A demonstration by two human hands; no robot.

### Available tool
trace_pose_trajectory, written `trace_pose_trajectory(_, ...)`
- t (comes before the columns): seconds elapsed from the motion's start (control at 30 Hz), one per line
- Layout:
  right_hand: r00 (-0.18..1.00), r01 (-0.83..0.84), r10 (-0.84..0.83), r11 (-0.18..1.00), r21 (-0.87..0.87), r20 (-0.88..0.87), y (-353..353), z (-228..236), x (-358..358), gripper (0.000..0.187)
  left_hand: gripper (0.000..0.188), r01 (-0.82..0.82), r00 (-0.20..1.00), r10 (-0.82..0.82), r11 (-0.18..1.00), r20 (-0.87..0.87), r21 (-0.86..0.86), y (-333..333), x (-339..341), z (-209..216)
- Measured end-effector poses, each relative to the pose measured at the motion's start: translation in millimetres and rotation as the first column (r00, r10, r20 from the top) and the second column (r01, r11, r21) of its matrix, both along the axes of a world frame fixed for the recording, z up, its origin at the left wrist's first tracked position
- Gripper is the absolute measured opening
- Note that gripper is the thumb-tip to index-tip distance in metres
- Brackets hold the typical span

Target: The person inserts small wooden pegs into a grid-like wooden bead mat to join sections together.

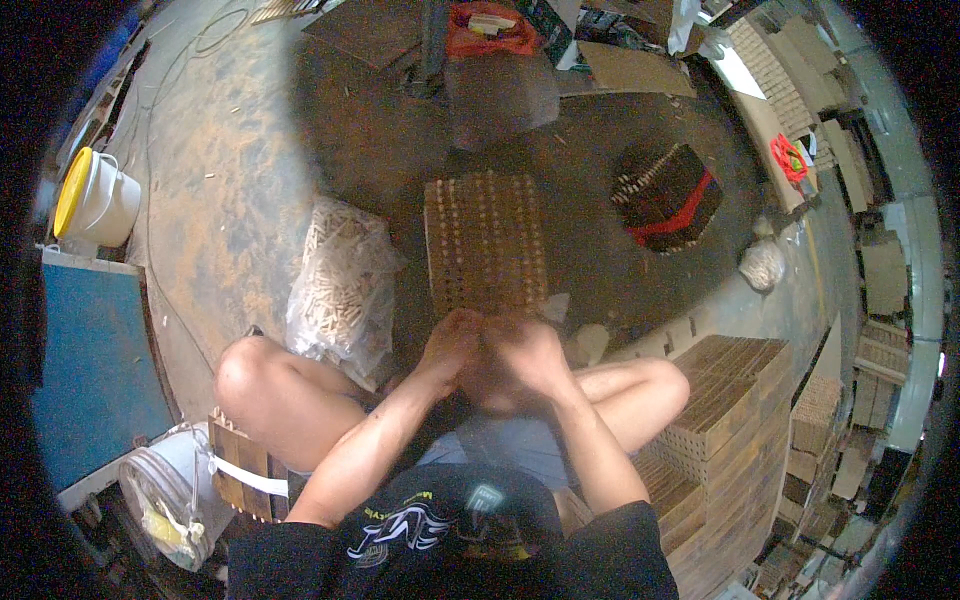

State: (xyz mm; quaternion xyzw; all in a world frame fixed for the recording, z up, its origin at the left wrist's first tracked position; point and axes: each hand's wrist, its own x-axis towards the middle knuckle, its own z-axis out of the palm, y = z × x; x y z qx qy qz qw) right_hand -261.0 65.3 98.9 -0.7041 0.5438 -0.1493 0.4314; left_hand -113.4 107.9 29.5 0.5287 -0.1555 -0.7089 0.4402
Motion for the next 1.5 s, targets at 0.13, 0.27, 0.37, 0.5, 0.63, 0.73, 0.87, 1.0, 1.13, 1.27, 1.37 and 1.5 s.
trace_pose_trajectory(0.13, 0.991, 0.015, -0.016, 1.000, -0.007, -0.131, -12, 0, -7, 0.025, 0.020, -0.001, 0.997, 0.008, 0.995, -0.077, 0.100, -2, 1, 9)
trace_pose_trajectory(0.27, 0.989, -0.030, 0.012, 0.992, -0.120, -0.147, -39, 4, -3, 0.020, 0.017, -0.070, 0.989, 0.077, 0.996, -0.130, 0.058, -1, 4, -7)
trace_pose_trajectory(0.37, 0.982, -0.097, 0.071, 0.984, -0.150, -0.172, -52, -8, -7, 0.017, 0.019, -0.120, 0.953, 0.144, 0.987, -0.267, 0.102, -4, 9, 10)
trace_pose_trajectory(0.5, 0.918, -0.274, 0.222, 0.954, -0.123, -0.328, -64, -16, -7, 0.017, 0.014, -0.205, 0.944, 0.238, 0.966, -0.228, 0.160, -6, 10, 25)
trace_pose_trajectory(0.63, 0.856, -0.395, 0.282, 0.897, -0.197, -0.434, -68, -31, -6, 0.019, 0.014, -0.228, 0.939, 0.252, 0.965, -0.233, 0.128, -6, 5, 18)
trace_pose_trajectory(0.73, 0.783, -0.478, 0.293, 0.848, -0.229, -0.548, -71, -32, 3, 0.022, 0.013, -0.249, 0.921, 0.291, 0.951, -0.258, 0.183, -8, 1, 15)
trace_pose_trajectory(0.87, 0.734, -0.475, 0.317, 0.871, -0.121, -0.601, -75, -29, 13, 0.026, 0.015, -0.117, 0.967, 0.123, 0.992, -0.225, 0.038, -7, 8, -2)
trace_pose_trajectory(1.0, 0.740, -0.423, 0.324, 0.906, -0.034, -0.589, -79, -16, 23, 0.029, 0.020, -0.071, 0.994, 0.029, 0.910, -0.109, -0.407, 1, 4, -78)
trace_pose_trajectory(1.13, 0.775, -0.350, 0.235, 0.932, -0.089, -0.586, -61, 14, 38, 0.029, 0.023, -0.178, 0.815, 0.264, 0.961, -0.516, 0.210, -8, 27, 6)
trace_pose_trajectory(1.27, 0.956, -0.214, 0.202, 0.976, -0.032, -0.213, -22, 46, 47, 0.032, 0.029, -0.263, 0.822, 0.347, 0.935, -0.451, 0.240, -6, 18, -13)
trace_pose_trajectory(1.37, 0.943, -0.298, 0.288, 0.954, -0.041, -0.167, -8, 41, 45, 0.034, 0.037, -0.257, 0.808, 0.349, 0.934, -0.475, 0.249, -12, 15, 12)
trace_pose_trajectory(1.5, 0.920, -0.369, 0.337, 0.916, -0.156, -0.197, -4, 34, 42, 0.035, 0.045, -0.250, 0.875, 0.297, 0.953, -0.383, 0.170, -12, 12, 25)
